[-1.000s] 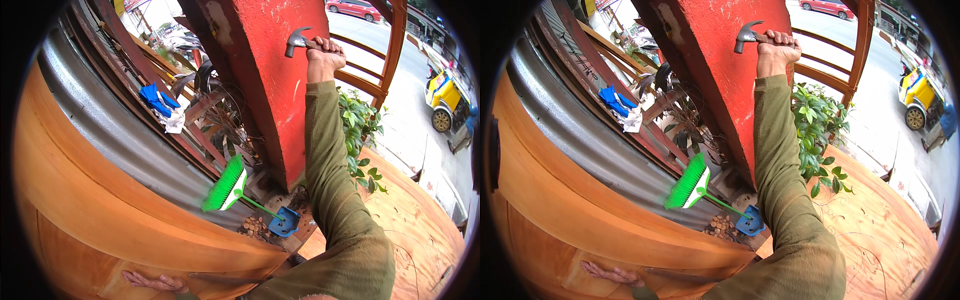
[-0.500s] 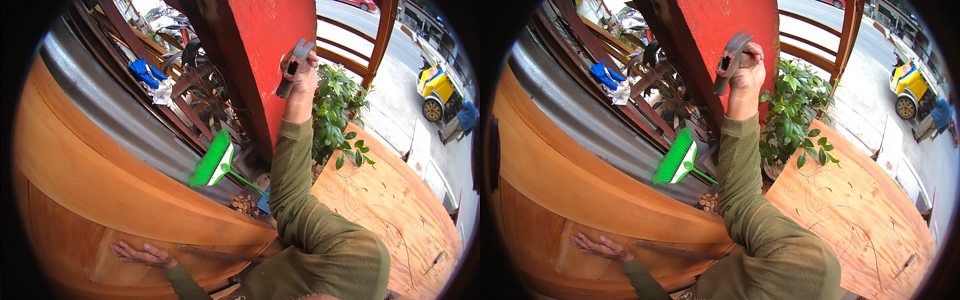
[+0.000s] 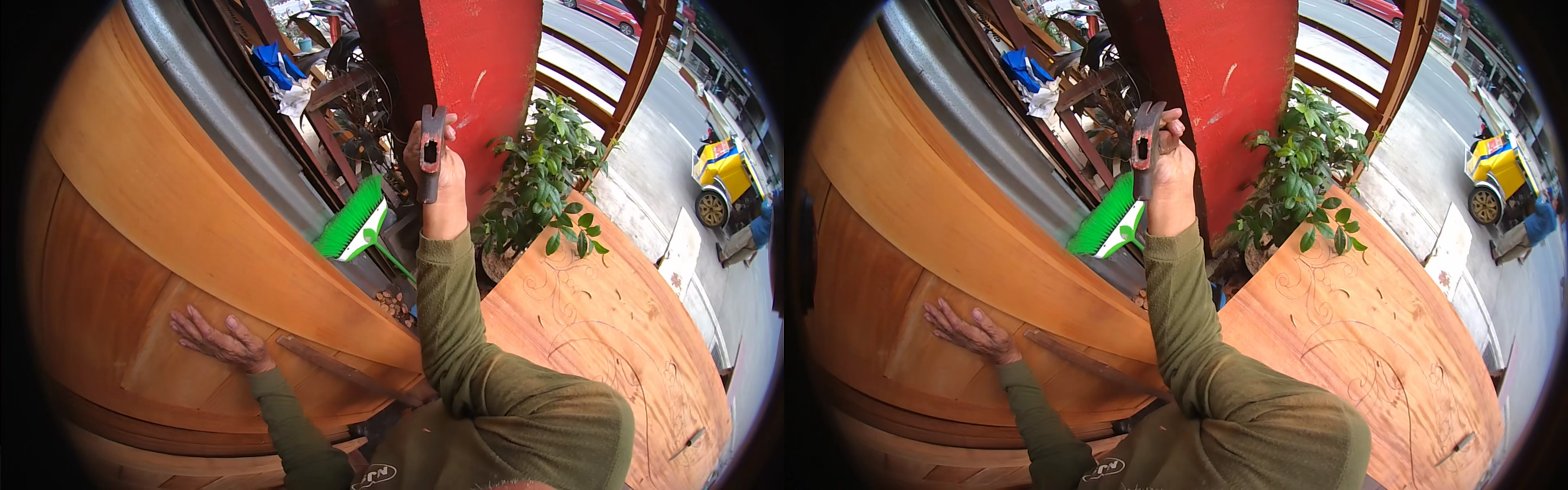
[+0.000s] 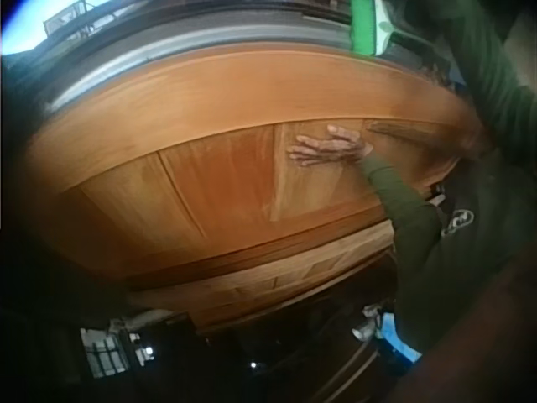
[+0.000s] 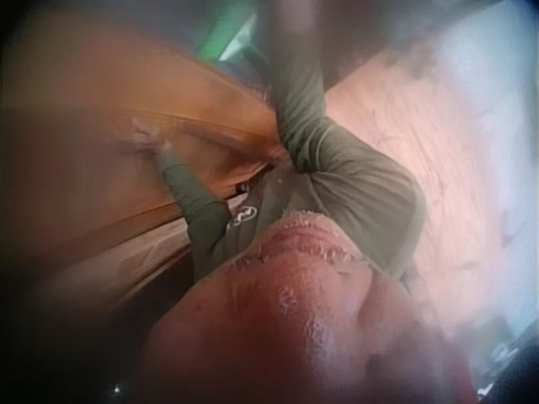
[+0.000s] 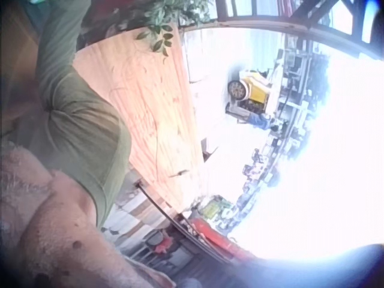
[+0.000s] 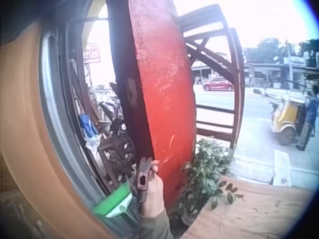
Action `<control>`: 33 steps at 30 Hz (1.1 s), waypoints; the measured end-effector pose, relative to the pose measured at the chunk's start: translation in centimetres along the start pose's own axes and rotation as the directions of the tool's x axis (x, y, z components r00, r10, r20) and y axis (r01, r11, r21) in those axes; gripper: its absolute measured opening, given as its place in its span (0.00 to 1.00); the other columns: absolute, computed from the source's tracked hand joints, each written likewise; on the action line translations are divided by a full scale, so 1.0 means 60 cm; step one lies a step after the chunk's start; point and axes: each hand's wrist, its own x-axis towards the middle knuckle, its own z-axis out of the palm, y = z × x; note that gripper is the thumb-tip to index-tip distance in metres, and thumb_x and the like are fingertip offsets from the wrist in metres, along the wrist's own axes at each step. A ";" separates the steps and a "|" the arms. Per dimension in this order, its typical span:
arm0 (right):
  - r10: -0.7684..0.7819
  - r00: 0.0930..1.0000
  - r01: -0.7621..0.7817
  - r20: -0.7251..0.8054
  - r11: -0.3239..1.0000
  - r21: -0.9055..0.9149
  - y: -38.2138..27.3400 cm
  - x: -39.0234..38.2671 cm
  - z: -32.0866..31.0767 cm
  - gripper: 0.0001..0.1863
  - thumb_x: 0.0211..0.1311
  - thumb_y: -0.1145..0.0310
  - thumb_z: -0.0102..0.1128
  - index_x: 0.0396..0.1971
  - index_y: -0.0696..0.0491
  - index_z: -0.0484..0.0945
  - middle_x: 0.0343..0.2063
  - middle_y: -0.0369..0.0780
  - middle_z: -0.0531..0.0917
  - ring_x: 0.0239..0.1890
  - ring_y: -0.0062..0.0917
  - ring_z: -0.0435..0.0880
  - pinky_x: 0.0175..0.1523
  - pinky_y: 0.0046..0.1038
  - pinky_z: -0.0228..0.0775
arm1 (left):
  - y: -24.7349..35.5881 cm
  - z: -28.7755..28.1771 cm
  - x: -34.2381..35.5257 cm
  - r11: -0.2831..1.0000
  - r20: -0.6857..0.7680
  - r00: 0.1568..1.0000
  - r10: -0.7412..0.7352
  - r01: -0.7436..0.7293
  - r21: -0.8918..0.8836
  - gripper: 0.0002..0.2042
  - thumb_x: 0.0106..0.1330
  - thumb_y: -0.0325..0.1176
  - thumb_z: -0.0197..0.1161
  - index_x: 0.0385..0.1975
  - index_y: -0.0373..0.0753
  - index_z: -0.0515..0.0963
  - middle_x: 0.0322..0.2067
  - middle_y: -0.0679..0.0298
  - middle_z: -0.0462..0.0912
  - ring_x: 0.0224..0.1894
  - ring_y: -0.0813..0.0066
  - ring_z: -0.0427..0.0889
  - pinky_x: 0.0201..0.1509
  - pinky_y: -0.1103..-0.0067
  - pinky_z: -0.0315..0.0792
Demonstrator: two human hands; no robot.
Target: The person carves a wooden board using a chisel and a hammer, striking the chisel into the wood to follow a drawn pattern.
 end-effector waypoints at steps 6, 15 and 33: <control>0.037 0.994 -0.032 -0.105 0.999 0.044 0.049 -0.039 -0.054 0.14 0.66 0.69 0.47 0.21 0.55 0.76 0.24 0.45 0.84 0.26 0.29 0.82 0.34 0.26 0.74 | -0.002 -0.015 0.010 0.999 0.017 1.000 0.025 -0.024 -0.026 0.30 0.80 0.52 0.44 0.74 0.38 0.64 0.77 0.50 0.59 0.79 0.44 0.54 0.80 0.49 0.43; -0.373 0.920 0.281 -0.123 0.844 -0.456 0.143 -0.179 -0.194 0.19 0.76 0.55 0.46 0.26 0.52 0.65 0.22 0.36 0.69 0.21 0.25 0.67 0.38 0.33 0.74 | 0.201 -0.143 -0.053 0.454 0.561 0.807 -0.182 0.576 -0.680 0.29 0.83 0.49 0.43 0.74 0.34 0.60 0.53 0.49 0.79 0.46 0.65 0.80 0.51 0.70 0.76; -0.666 0.746 0.136 0.014 0.132 -0.982 0.114 -0.471 -0.191 0.25 0.77 0.53 0.43 0.17 0.48 0.61 0.11 0.35 0.63 0.15 0.23 0.60 0.24 0.28 0.61 | 0.358 -0.156 -0.255 -0.362 0.970 -0.152 -0.190 0.929 0.075 0.22 0.83 0.48 0.48 0.66 0.41 0.68 0.34 0.64 0.82 0.21 0.89 0.66 0.14 0.89 0.55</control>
